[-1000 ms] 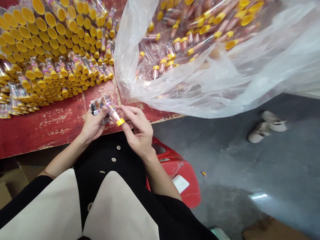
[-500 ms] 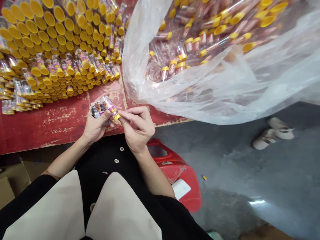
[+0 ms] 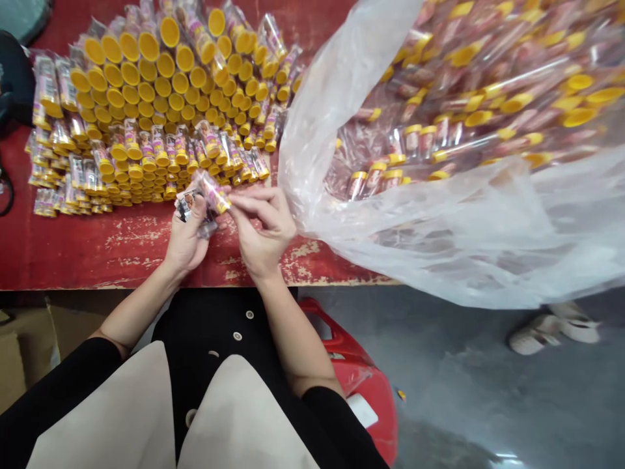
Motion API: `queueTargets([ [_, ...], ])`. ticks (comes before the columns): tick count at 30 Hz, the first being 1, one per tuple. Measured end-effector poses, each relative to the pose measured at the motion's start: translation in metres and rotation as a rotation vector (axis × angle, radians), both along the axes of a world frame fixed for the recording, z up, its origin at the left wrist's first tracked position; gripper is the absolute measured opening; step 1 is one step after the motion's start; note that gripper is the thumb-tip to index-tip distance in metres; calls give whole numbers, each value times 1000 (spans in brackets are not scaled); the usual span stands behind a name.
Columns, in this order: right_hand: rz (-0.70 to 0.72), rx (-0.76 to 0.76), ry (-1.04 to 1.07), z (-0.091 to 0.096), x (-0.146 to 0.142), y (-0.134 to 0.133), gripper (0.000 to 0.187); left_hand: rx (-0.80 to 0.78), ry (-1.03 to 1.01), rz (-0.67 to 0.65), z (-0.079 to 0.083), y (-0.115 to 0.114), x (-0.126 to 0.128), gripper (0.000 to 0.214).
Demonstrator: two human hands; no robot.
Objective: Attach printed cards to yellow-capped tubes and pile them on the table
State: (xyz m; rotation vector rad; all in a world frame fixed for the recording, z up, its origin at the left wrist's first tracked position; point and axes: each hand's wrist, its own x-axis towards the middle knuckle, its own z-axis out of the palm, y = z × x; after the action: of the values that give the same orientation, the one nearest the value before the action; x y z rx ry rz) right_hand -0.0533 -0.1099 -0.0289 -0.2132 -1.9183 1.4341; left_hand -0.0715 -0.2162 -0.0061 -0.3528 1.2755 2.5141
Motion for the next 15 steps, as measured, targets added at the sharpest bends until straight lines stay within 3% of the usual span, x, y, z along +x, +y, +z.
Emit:
queueTargets([
  [4, 46, 81, -27, 3, -58, -17, 22, 50, -92, 95, -1, -11, -7, 28],
  [6, 87, 170, -37, 0, -72, -3, 25, 38, -130, 94, -3, -19, -4, 25],
  [8, 25, 275, -52, -10, -71, 37, 26, -2, -148, 88, -7, -26, 0, 27],
  [12, -287, 432, -299, -45, -55, 157, 28, -54, -186, -18, -16, -22, 9, 34],
  [13, -280, 457, -386, -55, -54, 183, 33, -53, -202, -57, -17, -16, 12, 34],
  [15, -127, 504, -442, -71, -57, 219, 41, -38, -238, -116, -16, -1, 16, 31],
])
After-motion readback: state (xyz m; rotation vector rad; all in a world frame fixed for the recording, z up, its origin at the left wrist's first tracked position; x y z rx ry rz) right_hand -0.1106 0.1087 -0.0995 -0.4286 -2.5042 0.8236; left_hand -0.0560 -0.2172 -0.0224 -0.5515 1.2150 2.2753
